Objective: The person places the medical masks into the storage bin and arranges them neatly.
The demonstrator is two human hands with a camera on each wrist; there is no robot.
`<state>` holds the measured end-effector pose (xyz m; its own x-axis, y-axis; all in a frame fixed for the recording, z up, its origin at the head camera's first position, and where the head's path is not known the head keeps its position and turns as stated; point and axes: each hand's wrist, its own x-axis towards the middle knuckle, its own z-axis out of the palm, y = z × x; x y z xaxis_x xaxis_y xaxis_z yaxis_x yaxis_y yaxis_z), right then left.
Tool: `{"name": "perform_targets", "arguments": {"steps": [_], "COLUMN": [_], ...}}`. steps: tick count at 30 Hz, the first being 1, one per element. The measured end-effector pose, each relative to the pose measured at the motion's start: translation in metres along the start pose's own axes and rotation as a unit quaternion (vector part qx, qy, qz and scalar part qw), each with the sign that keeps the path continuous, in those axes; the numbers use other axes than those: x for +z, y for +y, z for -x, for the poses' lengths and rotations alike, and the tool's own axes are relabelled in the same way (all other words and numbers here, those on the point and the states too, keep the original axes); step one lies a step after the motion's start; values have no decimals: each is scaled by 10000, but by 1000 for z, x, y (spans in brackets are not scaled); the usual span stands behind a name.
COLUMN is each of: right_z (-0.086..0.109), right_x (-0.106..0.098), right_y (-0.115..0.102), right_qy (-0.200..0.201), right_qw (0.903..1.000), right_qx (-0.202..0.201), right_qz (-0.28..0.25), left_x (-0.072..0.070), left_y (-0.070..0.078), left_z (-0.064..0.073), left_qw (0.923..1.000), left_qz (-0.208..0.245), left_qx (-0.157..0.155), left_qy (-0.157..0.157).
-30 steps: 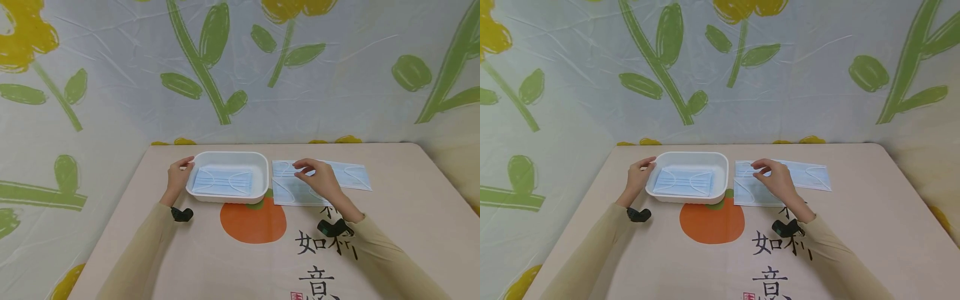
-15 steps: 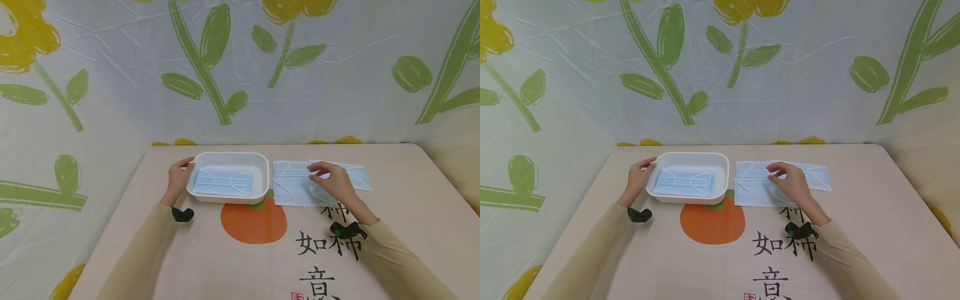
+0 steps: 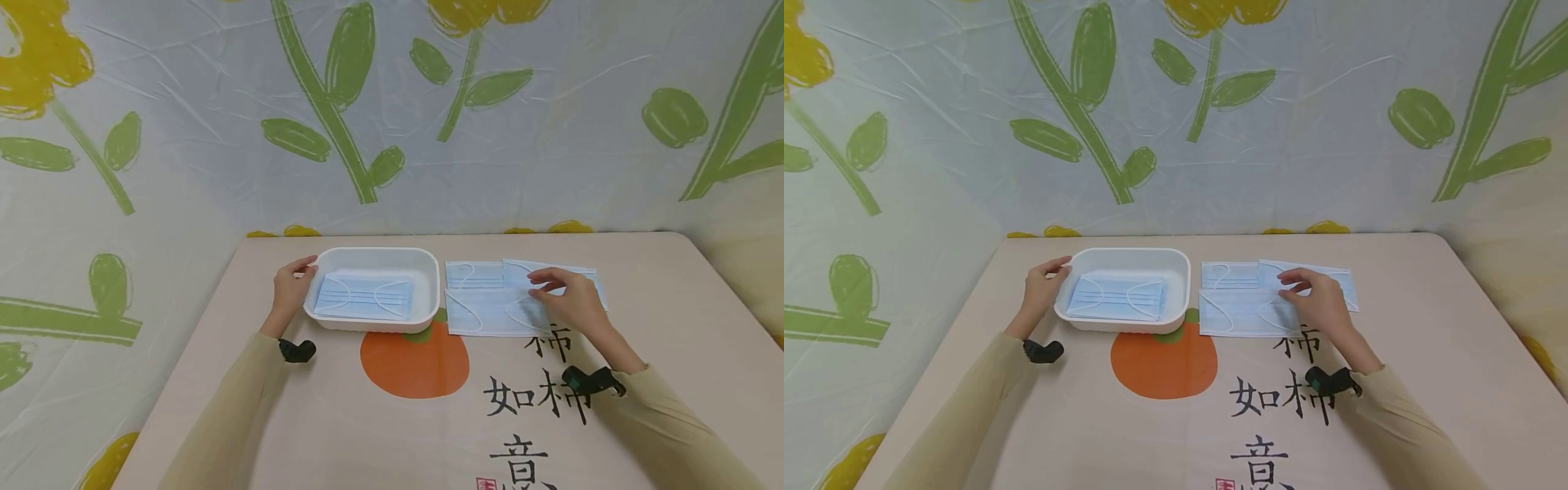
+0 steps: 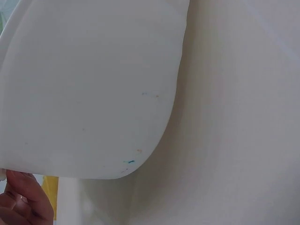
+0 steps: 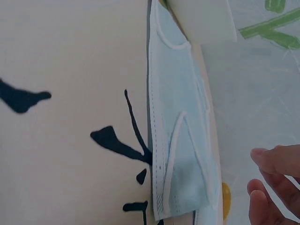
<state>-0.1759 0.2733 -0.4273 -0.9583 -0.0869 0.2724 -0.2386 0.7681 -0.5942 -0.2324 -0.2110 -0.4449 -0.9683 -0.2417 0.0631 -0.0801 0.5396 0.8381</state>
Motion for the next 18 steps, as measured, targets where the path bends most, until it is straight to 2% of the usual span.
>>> {"name": "perform_targets", "arguments": {"steps": [6, 9, 18], "right_z": [2, 2, 1], "right_x": [-5, -6, -9], "right_y": [17, 23, 32], "right_qy": [57, -49, -904], "right_qw": [9998, 9997, 9929], "right_qx": [124, 211, 775], "right_qz": [124, 82, -74], "left_x": [-1, -1, 0], "left_y": [0, -1, 0], "left_z": [1, 1, 0], "left_qw": [9999, 9999, 9998], "left_qz": [70, 79, 105], "left_qx": [-79, -129, -179], "left_qy": [14, 14, -24]}}
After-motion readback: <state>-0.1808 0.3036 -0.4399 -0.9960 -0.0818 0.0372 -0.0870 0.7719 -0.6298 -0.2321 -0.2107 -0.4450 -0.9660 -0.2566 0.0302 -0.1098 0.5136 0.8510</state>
